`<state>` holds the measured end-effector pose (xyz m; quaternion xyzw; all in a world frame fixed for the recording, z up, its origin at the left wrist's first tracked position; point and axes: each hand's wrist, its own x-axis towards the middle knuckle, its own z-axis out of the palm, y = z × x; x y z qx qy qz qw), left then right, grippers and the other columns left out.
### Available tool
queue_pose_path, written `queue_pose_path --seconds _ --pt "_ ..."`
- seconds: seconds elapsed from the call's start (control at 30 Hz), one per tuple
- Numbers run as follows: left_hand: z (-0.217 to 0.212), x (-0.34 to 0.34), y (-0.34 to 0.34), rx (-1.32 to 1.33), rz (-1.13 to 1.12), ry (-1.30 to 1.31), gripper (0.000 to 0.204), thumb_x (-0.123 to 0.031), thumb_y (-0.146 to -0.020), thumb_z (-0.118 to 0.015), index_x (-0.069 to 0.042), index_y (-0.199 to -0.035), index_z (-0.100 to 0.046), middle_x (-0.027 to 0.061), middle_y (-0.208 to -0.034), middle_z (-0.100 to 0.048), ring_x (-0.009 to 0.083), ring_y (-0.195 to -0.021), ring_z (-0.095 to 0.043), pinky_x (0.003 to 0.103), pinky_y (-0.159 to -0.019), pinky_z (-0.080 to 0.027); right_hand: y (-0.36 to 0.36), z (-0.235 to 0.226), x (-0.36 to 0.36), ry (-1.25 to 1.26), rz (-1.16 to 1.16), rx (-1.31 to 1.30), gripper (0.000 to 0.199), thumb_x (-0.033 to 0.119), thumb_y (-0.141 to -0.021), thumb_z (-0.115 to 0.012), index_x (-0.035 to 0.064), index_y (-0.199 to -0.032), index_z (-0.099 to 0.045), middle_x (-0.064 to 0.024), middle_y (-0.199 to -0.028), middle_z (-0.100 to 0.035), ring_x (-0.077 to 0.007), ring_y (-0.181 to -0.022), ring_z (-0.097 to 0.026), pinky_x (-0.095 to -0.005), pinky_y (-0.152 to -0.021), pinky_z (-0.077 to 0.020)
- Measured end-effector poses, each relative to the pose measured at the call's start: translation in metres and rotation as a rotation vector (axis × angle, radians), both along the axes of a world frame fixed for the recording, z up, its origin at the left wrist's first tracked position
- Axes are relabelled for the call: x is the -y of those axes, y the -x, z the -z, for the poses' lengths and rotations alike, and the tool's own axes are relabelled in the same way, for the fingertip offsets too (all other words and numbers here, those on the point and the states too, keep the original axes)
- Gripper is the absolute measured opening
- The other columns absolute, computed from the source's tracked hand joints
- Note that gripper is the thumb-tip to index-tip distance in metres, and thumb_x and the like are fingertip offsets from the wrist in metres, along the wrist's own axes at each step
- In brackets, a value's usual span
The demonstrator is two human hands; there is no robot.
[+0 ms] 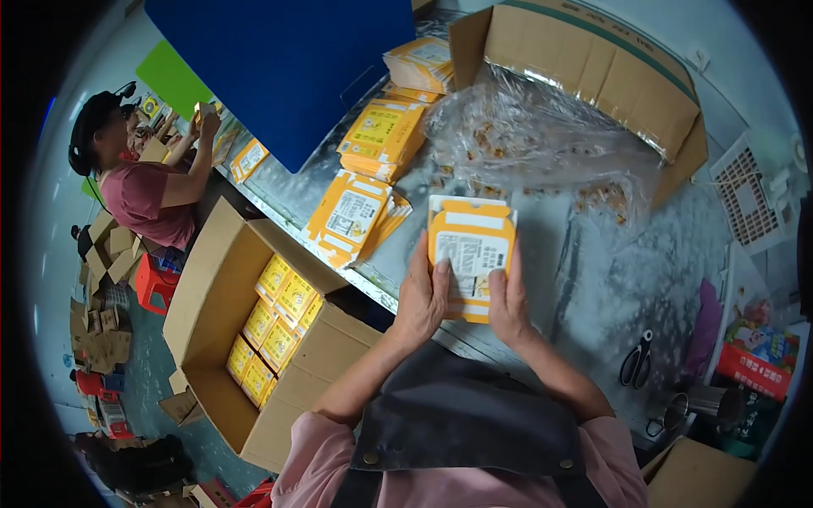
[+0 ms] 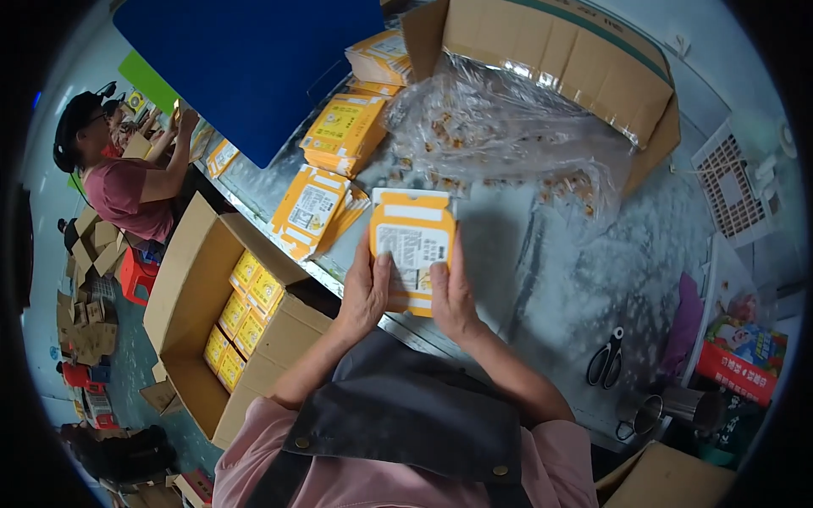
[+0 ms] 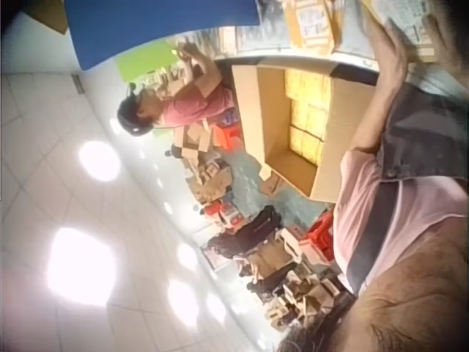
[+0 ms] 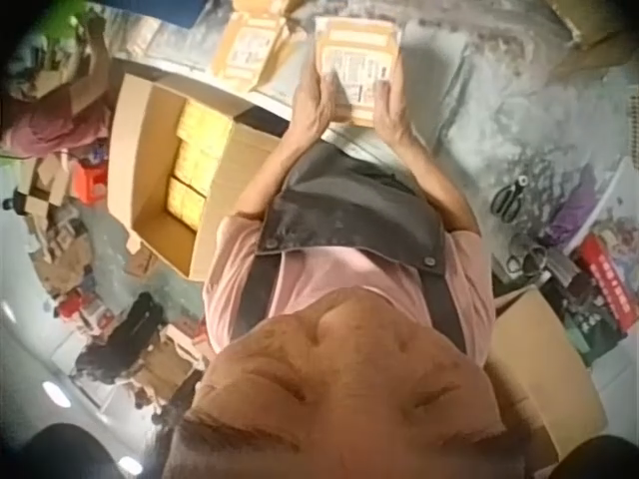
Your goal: Packaging small yellow boxes into a larger cardboard shipping carton at a factory workbench.
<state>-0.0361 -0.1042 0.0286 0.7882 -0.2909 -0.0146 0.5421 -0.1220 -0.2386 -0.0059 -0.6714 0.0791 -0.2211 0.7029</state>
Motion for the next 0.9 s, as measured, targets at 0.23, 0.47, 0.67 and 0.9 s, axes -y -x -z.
queue_pose_path --seconds 0.23,0.47,0.67,0.9 --pt "0.003 0.016 0.027 -0.104 0.033 -0.097 0.05 -0.029 -0.105 -0.041 -0.002 -0.145 -0.027 0.0267 -0.115 -0.062 0.0376 -0.104 -0.065 0.041 -0.085 -0.051 0.024 0.005 0.015 0.101 0.038 -0.025 0.06 0.024 -0.106 -0.032 0.0022 -0.156 -0.004 -0.0163 -0.151 -0.035 -0.0232 -0.133 -0.04 -0.0338 -0.11 -0.0315" --pt "0.017 0.022 0.035 -0.054 -0.014 0.048 0.054 -0.027 -0.105 -0.04 -0.006 -0.149 -0.016 0.024 -0.116 -0.063 0.0326 -0.104 -0.065 0.038 -0.087 -0.051 0.027 -0.014 0.037 0.136 -0.015 0.016 0.055 0.033 -0.107 -0.032 0.0023 -0.151 -0.022 -0.0142 -0.139 -0.048 -0.0176 -0.123 -0.047 -0.031 -0.104 -0.0373" --pt "0.013 0.017 0.034 -0.155 0.02 0.089 0.047 -0.022 -0.104 -0.04 -0.006 -0.145 -0.025 0.0246 -0.115 -0.063 0.0328 -0.102 -0.065 0.038 -0.087 -0.05 0.024 -0.029 0.043 0.202 -0.01 -0.117 0.039 0.031 -0.107 -0.033 0.0044 -0.134 -0.044 -0.0101 -0.112 -0.062 -0.0132 -0.098 -0.057 -0.0289 -0.086 -0.0461" --pt "0.002 0.013 0.035 -0.145 0.022 0.042 0.03 -0.024 -0.104 -0.045 -0.006 -0.128 -0.043 0.0222 -0.093 -0.065 0.0369 -0.084 -0.067 0.039 -0.075 -0.051 0.022 -0.022 0.028 0.233 0.203 -0.067 0.036 0.028 -0.107 -0.035 -0.0005 -0.104 -0.057 -0.0074 -0.09 -0.064 -0.0113 -0.079 -0.059 -0.0278 -0.071 -0.0469"
